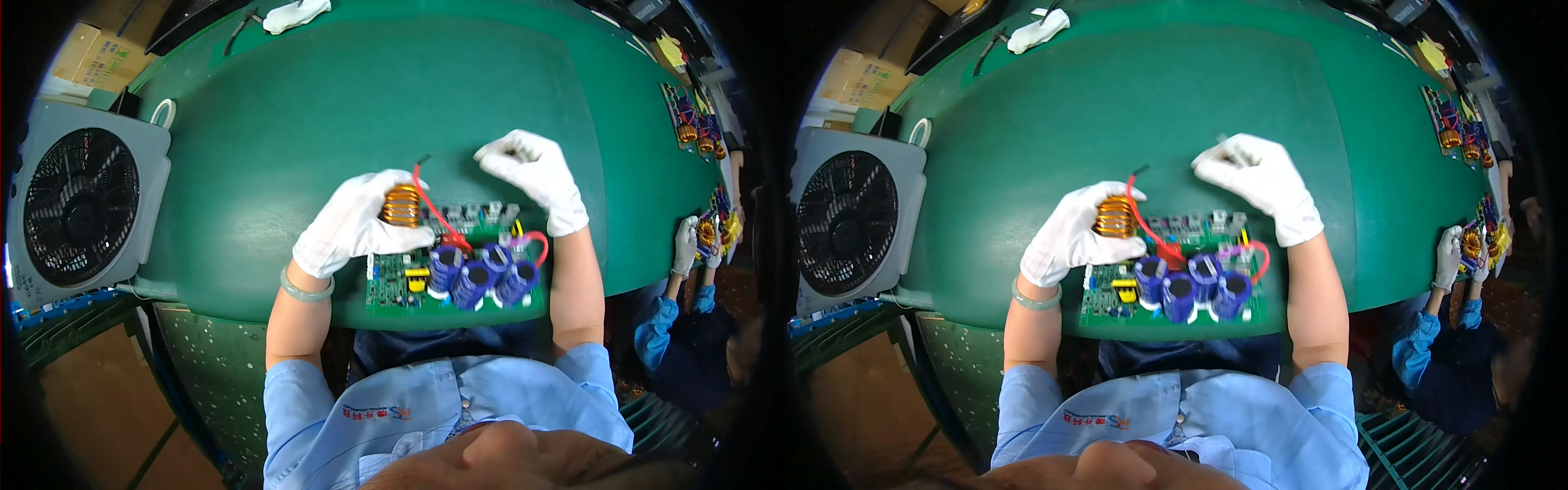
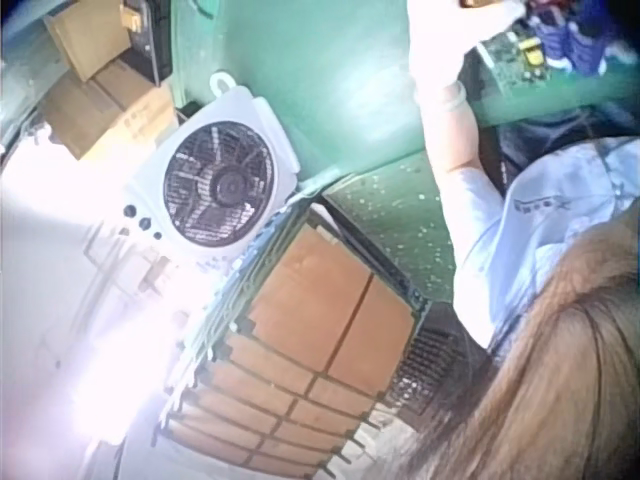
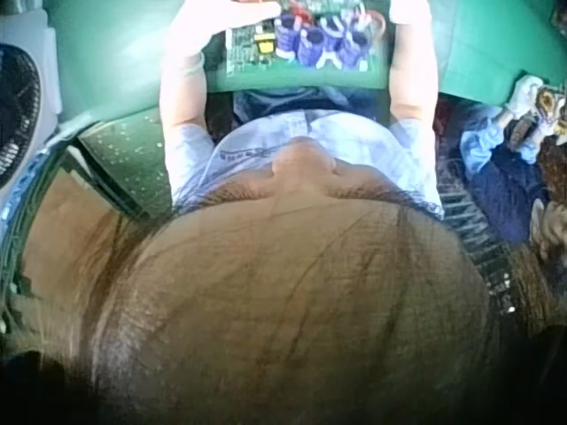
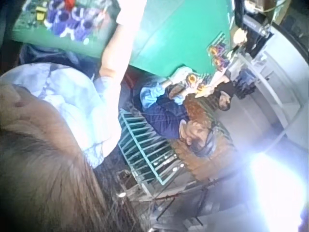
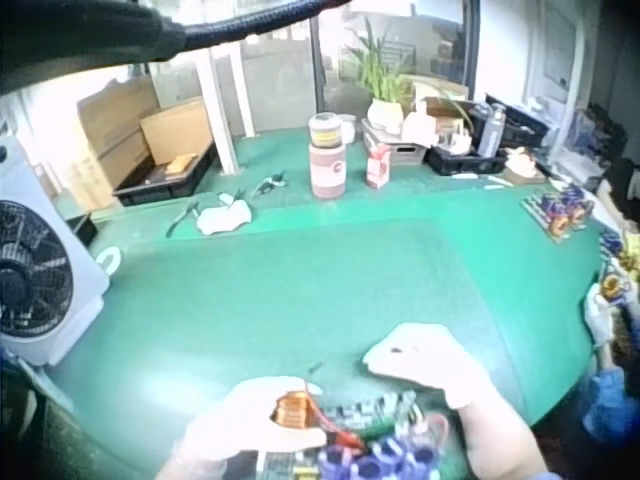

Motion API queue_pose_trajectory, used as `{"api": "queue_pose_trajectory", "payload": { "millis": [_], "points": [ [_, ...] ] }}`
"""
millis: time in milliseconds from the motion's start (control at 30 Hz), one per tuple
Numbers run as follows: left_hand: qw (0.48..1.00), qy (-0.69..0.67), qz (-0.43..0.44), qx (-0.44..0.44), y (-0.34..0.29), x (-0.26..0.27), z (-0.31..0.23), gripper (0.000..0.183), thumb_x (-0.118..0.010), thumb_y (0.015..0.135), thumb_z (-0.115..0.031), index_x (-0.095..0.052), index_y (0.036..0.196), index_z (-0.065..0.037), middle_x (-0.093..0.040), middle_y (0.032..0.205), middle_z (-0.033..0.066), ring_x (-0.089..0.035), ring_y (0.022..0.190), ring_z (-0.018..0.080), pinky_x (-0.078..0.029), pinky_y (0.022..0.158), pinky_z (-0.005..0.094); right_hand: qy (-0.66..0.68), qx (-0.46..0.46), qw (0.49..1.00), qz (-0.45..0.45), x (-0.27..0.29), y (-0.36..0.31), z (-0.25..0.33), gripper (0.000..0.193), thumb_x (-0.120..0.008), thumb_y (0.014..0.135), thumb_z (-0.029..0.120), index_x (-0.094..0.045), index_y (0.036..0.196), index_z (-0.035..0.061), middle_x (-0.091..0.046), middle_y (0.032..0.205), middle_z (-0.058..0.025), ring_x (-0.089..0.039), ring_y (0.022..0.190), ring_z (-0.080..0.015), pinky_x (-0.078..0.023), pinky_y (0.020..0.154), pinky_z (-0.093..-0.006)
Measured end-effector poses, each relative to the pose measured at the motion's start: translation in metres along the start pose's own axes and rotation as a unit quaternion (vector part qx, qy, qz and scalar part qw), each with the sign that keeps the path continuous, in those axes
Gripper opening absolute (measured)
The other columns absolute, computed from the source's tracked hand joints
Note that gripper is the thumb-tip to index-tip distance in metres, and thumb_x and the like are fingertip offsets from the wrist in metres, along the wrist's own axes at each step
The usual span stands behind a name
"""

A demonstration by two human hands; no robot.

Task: The person cleans the surface of a green circuit board using a small metal scraper. They hold the board with one hand and scrape off residue from the solder side with the other. The person flips the board over to clean the component side, then places the board on the table and picks up another one to repeat the process.

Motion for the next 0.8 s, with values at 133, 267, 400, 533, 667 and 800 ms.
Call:
{"api": "queue_pose_trajectory", "payload": {
  "millis": [133,267,400,533,667,800],
  "points": [
    [0.998,0.031,0.048,0.006,0.004,-0.008,-0.006,0.072,-0.087,0.069,-0.05,-0.061,0.115,0.0,-0.068,0.105,0.0181,-0.066,0.094,0.0348,-0.052,0.087,0.0399,0.033,-0.039,0.986,0.162,-0.029,-0.015,0.012,0.024,-0.081,0.082,0.021,-0.068,0.084,0.0009,-0.072,0.082,-0.0058,-0.063,0.075,-0.0127,-0.051,0.072,-0.0306],
    [0.998,0.045,0.031,-0.018,0.003,-0.011,-0.001,0.074,-0.086,0.069,-0.052,-0.061,0.114,0.001,-0.068,0.107,0.0189,-0.066,0.096,0.0377,-0.052,0.087,0.0413,-0.115,0.019,0.976,0.182,-0.031,-0.009,0.018,0.04,-0.08,0.082,0.024,-0.054,0.075,-0.0044,-0.055,0.069,-0.0168,-0.055,0.066,-0.0175,-0.046,0.062,-0.0355],
    [0.998,0.042,0.04,-0.024,0.007,-0.012,0.0,0.075,-0.086,0.069,-0.051,-0.06,0.115,0.002,-0.068,0.106,0.019,-0.066,0.095,0.0381,-0.052,0.086,0.0415,-0.079,0.044,0.979,0.18,-0.033,-0.004,0.001,0.052,-0.079,0.082,0.036,-0.047,0.069,-0.0032,-0.042,0.066,-0.0205,-0.041,0.057,-0.0285,-0.039,0.056,-0.0411],
    [0.997,0.064,0.031,-0.005,0.006,-0.012,0.0,0.075,-0.087,0.068,-0.049,-0.061,0.115,0.003,-0.068,0.102,0.0192,-0.066,0.092,0.0376,-0.053,0.085,0.041,-0.194,0.098,0.959,0.182,-0.037,0.002,-0.007,0.056,-0.078,0.082,0.043,-0.046,0.067,-0.0006,-0.044,0.066,-0.0196,-0.038,0.059,-0.0341,-0.039,0.056,-0.0422],
    [0.997,0.062,0.04,0.019,0.007,-0.013,0.001,0.071,-0.089,0.067,-0.043,-0.062,0.113,0.003,-0.068,0.097,0.0168,-0.068,0.086,0.0316,-0.054,0.081,0.0385,-0.19,0.15,0.957,0.16,-0.038,0.002,-0.006,0.051,-0.074,0.084,0.047,-0.054,0.071,0.0018,-0.052,0.068,-0.0207,-0.049,0.061,-0.0384,-0.041,0.057,-0.045],
    [1.0,0.02,0.01,-0.001,0.009,-0.016,0.002,0.071,-0.085,0.07,-0.052,-0.063,0.108,0.004,-0.066,0.089,0.0214,-0.066,0.082,0.0393,-0.053,0.076,0.0426,-0.209,0.151,0.953,0.156,-0.039,0.0,-0.002,0.048,-0.07,0.086,0.05,-0.061,0.077,0.0036,-0.059,0.072,-0.0207,-0.058,0.069,-0.0431,-0.043,0.059,-0.0486]
  ]
}}
Point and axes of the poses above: each hand's wrist, its own y-axis towards the middle knuckle, its own x-axis out of the back of the hand, z = x × y, the point moved 2 cm from there along y, towards the middle knuckle
